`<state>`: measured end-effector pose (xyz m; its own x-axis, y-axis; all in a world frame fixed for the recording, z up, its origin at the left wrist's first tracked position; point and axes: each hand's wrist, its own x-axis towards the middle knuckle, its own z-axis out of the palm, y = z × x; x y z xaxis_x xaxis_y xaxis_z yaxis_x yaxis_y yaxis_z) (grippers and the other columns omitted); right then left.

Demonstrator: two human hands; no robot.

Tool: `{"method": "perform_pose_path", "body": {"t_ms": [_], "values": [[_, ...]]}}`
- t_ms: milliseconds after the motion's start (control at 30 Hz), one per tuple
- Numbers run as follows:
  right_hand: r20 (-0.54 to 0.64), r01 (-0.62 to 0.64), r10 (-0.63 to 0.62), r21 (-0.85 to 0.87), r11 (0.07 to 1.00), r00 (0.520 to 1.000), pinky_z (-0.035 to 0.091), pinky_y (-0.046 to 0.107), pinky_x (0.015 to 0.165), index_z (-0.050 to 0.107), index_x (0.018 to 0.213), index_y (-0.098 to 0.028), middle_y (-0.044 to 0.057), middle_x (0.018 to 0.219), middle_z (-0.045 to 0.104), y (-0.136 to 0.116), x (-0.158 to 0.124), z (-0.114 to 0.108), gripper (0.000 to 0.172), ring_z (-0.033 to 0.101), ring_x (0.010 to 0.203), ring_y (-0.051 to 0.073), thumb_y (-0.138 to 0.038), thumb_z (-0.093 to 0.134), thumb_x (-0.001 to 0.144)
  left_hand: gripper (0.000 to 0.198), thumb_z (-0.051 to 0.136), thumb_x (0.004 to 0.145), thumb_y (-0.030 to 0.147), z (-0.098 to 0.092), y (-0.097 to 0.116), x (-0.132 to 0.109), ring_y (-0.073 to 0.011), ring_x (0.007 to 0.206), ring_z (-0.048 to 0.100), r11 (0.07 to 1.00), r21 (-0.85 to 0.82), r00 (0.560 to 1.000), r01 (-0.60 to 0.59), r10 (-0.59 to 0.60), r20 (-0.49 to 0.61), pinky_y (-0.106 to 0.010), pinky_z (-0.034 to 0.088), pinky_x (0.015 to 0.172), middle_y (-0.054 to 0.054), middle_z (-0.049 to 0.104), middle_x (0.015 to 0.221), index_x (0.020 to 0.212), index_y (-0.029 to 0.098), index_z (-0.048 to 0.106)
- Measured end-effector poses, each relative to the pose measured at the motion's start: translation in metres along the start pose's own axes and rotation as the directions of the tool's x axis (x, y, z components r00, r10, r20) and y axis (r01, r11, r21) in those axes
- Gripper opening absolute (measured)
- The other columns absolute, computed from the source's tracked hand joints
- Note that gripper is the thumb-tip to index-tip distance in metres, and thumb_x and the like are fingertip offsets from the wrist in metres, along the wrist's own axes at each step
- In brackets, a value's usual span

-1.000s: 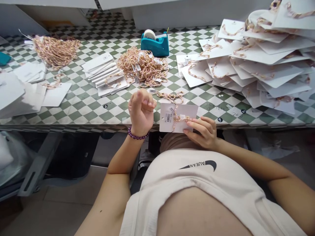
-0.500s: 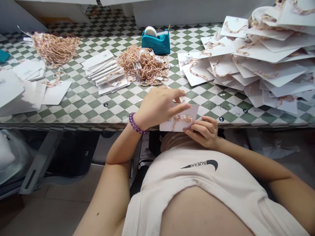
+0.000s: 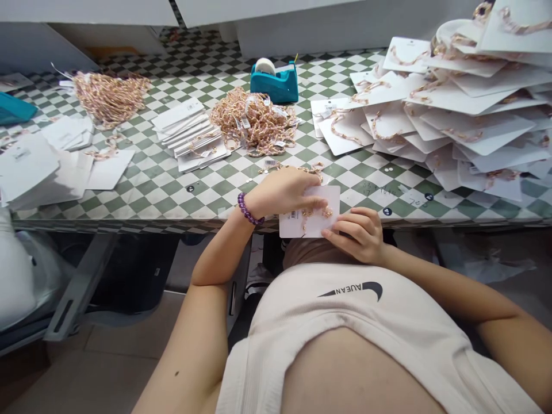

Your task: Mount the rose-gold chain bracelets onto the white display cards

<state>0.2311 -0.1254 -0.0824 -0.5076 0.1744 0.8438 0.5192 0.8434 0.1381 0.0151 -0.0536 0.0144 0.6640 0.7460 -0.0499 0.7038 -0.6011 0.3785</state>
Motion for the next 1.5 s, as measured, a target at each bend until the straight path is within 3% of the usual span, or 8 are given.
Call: {"method": "perform_pose_path", "body": {"t_ms": [233,467,633,900,1233,1367,1433,1500], "values": [[0.034,-0.021,0.02,0.004,1.0,0.999,0.048,0.034,0.096,0.074,0.097,-0.026,0.0,0.091,0.068,-0.001,0.001,-0.001,0.016,0.06,0.096,0.014,-0.015,0.075,0.086,0.034,0.065,0.095,0.045,-0.002,0.003,-0.004,-0.0164,0.064,0.055,0.993,0.107,0.997,0.056,-0.06,0.042,-0.027,0.027,0.057,-0.003,0.064,0.07,0.075,0.018,0.059],[0.134,-0.089,0.107,-0.137,0.987,0.985,0.043,0.038,0.094,0.071,0.121,-0.021,0.004,0.085,0.06,-0.01,0.009,0.001,0.032,0.05,0.092,0.018,-0.017,0.07,0.089,0.035,0.061,0.097,0.045,0.003,0.004,-0.006,-0.015,0.061,0.052,0.994,0.066,0.993,0.085,-0.09,0.074,-0.026,0.027,0.057,0.0,0.059,0.068,0.075,0.019,0.055],[0.159,-0.11,0.118,-0.058,0.992,0.98,0.048,0.037,0.096,0.067,0.132,-0.023,0.006,0.088,0.058,-0.006,0.007,-0.002,0.041,0.049,0.095,0.019,-0.021,0.066,0.092,0.034,0.058,0.098,0.046,0.003,0.006,-0.005,-0.0175,0.067,0.057,0.988,0.123,0.992,0.097,-0.107,0.074,-0.026,0.029,0.058,-0.004,0.066,0.076,0.079,0.018,0.058],[0.291,-0.044,0.075,-0.111,0.993,0.954,0.049,0.036,0.088,0.072,0.115,-0.019,0.007,0.089,0.062,0.001,0.022,-0.013,0.025,0.051,0.092,0.02,-0.024,0.064,0.092,0.032,0.057,0.099,0.046,0.005,0.005,-0.004,-0.0213,0.072,0.063,0.979,0.187,0.994,0.086,-0.098,0.051,-0.028,0.03,0.058,-0.007,0.07,0.079,0.086,0.018,0.063],[0.297,0.007,0.018,-0.085,0.996,0.955,0.047,0.034,0.079,0.072,0.109,-0.016,0.006,0.086,0.065,0.01,0.038,-0.017,0.02,0.052,0.085,0.02,-0.023,0.06,0.096,0.033,0.054,0.101,0.042,0.0,0.021,-0.006,-0.0316,0.095,0.071,0.942,0.316,0.983,0.114,-0.152,0.099,-0.031,0.038,0.064,-0.014,0.075,0.098,0.112,0.013,0.065],[0.186,-0.006,0.008,-0.012,1.0,0.983,0.051,0.028,0.074,0.069,0.102,-0.019,0.003,0.078,0.067,0.014,0.06,-0.033,0.017,0.056,0.077,0.015,-0.015,0.053,0.1,0.041,0.056,0.1,0.05,0.003,0.004,-0.016,-0.0239,0.091,0.072,0.991,0.064,0.993,0.115,-0.114,-0.013,-0.028,0.042,0.066,-0.008,0.076,0.101,0.124,0.018,0.062],[0.107,-0.097,0.09,0.059,0.994,0.99,0.05,0.026,0.067,0.066,0.097,-0.021,0.002,0.077,0.068,0.024,0.071,-0.046,0.018,0.058,0.072,0.011,-0.017,0.05,0.103,0.047,0.055,0.098,0.055,0.002,-0.011,-0.024,-0.0178,0.083,0.07,0.987,-0.143,0.983,0.069,-0.091,-0.16,-0.025,0.045,0.067,-0.005,0.076,0.105,0.131,0.022,0.058],[-0.003,-0.255,0.256,0.071,0.964,0.967,0.049,0.027,0.063,0.064,0.094,-0.023,0.0,0.078,0.069,0.045,0.075,-0.06,0.016,0.062,0.07,0.01,-0.027,0.052,0.104,0.041,0.053,0.1,0.054,0.0,-0.024,-0.033,-0.0154,0.08,0.067,0.964,-0.265,0.933,0.032,-0.124,-0.337,-0.025,0.046,0.067,-0.005,0.075,0.105,0.122,0.021,0.064]]}}
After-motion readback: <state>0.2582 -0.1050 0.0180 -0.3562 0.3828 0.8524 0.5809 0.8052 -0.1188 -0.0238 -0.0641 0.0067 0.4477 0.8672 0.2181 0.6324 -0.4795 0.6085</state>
